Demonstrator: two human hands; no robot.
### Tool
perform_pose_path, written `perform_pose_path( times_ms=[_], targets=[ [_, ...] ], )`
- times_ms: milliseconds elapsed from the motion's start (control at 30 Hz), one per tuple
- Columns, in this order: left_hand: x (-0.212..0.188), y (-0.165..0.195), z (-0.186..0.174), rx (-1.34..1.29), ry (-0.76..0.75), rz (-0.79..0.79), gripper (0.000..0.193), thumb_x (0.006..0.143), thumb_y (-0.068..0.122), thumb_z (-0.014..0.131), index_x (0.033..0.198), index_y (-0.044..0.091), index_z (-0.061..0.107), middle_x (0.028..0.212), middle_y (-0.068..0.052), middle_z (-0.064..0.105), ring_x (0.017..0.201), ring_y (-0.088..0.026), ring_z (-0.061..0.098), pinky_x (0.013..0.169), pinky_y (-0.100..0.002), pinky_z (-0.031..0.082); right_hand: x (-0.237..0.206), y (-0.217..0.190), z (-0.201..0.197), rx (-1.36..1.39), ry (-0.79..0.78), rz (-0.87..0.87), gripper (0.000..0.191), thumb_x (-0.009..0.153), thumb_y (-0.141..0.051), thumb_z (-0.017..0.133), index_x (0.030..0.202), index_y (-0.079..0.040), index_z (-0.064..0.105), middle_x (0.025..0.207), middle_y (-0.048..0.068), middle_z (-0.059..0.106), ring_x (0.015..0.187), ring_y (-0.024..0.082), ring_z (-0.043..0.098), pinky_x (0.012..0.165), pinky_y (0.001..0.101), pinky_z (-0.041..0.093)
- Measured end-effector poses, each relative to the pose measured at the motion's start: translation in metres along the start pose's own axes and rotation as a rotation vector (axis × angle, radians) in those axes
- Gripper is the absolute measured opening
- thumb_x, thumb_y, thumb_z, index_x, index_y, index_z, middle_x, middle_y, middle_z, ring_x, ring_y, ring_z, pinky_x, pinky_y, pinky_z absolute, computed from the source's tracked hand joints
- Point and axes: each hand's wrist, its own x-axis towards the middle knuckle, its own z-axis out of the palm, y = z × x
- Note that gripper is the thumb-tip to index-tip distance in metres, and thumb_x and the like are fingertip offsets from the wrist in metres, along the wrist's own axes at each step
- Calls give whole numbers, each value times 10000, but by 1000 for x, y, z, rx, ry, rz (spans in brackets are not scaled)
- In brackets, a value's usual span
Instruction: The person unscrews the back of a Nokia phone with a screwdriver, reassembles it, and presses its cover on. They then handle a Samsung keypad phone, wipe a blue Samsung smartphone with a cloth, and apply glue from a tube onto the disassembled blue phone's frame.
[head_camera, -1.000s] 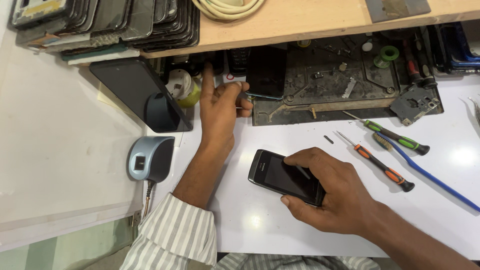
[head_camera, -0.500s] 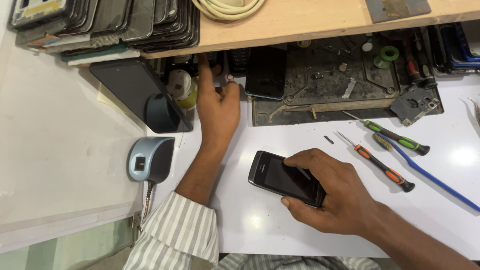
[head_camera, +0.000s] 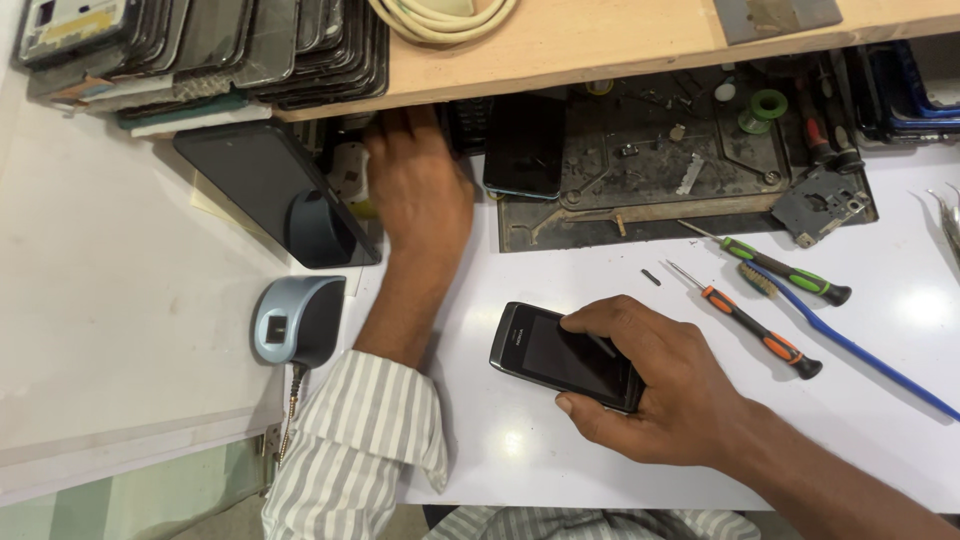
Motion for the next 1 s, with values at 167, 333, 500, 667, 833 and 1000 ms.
perform_pose_path(
  times_ms=[167, 333, 500, 667, 833, 1000],
  targets=[
    [12, -9, -1, -10, 21, -16, 656, 685, 65, 866, 1244, -118, 576, 1204, -348, 586, 1113, -512, 592, 860, -522, 571, 1, 0, 0, -4, 5, -4, 567, 740, -247, 832, 1185, 20, 602, 1054, 181, 702, 803, 265, 754, 632, 350, 605],
    [15, -15, 4, -77, -52, -86, 529, 745, 90, 837, 1201, -62, 618, 1159, -287, 618, 987, -458, 662, 825, -508, 581, 3, 2, 0, 1, -5, 9, 568, 733, -244, 833, 1180, 19, 603, 1048, 187, 704, 781, 259, 763, 602, 344, 612],
    [16, -21, 9, -218, 47, -95, 241, 979, 114, 704, 1150, -41, 635, 1107, -272, 639, 846, -442, 683, 729, -507, 577, 4, 2, 0, -7, -5, -2, 564, 738, -251, 830, 1178, 19, 603, 1049, 187, 706, 786, 262, 761, 613, 345, 612],
    [19, -24, 3, -238, 251, -67, 216, 980, 137, 700, 1111, -28, 656, 982, -256, 665, 824, -443, 678, 723, -519, 563, 5, 0, 1, -4, -10, 9, 562, 740, -244, 830, 1181, 23, 605, 1049, 190, 703, 796, 266, 760, 619, 349, 613],
    [15, -22, -4, -230, -24, -159, 169, 1010, 204, 709, 1010, 37, 727, 922, -215, 724, 827, -413, 702, 766, -517, 570, 5, -2, 2, -6, -4, 5, 566, 735, -245, 828, 1181, 24, 607, 1058, 191, 705, 807, 269, 762, 628, 349, 616],
    [14, -18, 0, -2, 109, 84, 337, 664, 110, 753, 968, -35, 738, 895, -229, 735, 816, -405, 729, 713, -467, 605, 4, -1, 2, -6, -10, 3, 564, 735, -246, 830, 1177, 27, 609, 1052, 189, 707, 805, 270, 763, 627, 350, 615]
  ],
)
